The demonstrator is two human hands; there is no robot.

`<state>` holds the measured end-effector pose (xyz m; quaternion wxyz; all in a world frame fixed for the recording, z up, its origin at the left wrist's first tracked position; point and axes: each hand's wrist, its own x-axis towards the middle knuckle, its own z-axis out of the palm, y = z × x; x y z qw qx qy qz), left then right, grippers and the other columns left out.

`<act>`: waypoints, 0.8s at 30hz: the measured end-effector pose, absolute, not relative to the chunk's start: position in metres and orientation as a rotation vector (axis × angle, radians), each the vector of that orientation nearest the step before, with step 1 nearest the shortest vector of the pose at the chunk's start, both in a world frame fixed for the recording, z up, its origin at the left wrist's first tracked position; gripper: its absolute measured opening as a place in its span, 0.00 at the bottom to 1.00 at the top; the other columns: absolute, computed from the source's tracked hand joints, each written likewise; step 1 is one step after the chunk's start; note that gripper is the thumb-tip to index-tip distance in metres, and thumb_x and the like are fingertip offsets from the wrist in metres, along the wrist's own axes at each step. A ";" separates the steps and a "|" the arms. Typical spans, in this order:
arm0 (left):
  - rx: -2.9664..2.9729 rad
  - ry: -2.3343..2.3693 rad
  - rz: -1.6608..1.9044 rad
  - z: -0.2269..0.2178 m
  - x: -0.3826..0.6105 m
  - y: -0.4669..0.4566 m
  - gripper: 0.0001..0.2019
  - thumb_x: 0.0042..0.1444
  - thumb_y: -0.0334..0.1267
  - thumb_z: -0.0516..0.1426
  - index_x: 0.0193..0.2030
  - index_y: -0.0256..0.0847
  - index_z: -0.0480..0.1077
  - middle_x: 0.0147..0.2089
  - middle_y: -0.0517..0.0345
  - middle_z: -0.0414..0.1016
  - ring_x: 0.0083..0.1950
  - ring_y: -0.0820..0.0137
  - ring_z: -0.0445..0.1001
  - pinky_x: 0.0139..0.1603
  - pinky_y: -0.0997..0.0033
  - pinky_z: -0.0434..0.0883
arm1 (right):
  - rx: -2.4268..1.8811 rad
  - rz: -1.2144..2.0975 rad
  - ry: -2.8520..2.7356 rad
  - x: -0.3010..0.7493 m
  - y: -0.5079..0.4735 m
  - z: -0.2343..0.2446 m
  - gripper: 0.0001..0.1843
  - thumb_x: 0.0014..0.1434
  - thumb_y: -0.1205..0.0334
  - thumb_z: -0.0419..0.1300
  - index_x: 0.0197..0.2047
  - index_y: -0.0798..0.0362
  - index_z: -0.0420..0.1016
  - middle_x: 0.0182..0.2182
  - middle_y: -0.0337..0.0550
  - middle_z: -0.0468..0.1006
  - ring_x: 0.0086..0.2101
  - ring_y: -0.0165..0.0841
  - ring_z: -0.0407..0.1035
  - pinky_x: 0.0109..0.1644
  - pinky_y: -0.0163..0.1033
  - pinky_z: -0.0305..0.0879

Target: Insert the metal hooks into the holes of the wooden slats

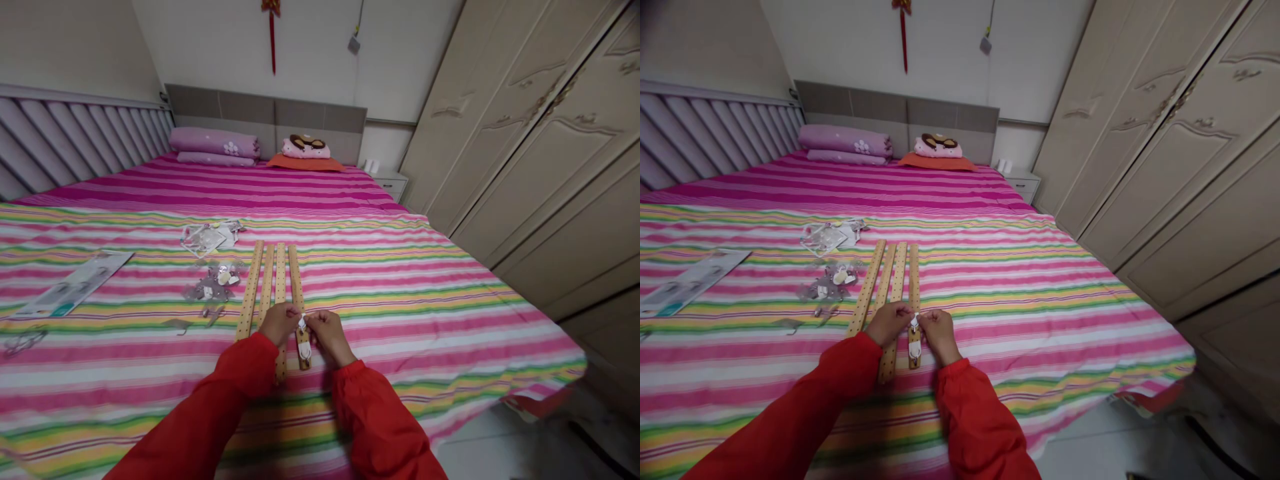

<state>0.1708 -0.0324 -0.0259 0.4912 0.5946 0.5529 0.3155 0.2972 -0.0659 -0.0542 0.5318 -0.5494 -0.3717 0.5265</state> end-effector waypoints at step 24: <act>1.819 1.477 0.763 -0.032 0.177 -0.030 0.06 0.41 0.24 0.55 0.21 0.37 0.70 0.20 0.64 0.67 0.25 0.76 0.64 0.28 0.77 0.60 | -1.327 1.243 -0.773 0.292 -0.064 -0.065 0.13 0.41 0.57 0.63 0.17 0.51 0.62 0.06 0.29 0.63 0.07 0.23 0.52 0.10 0.29 0.43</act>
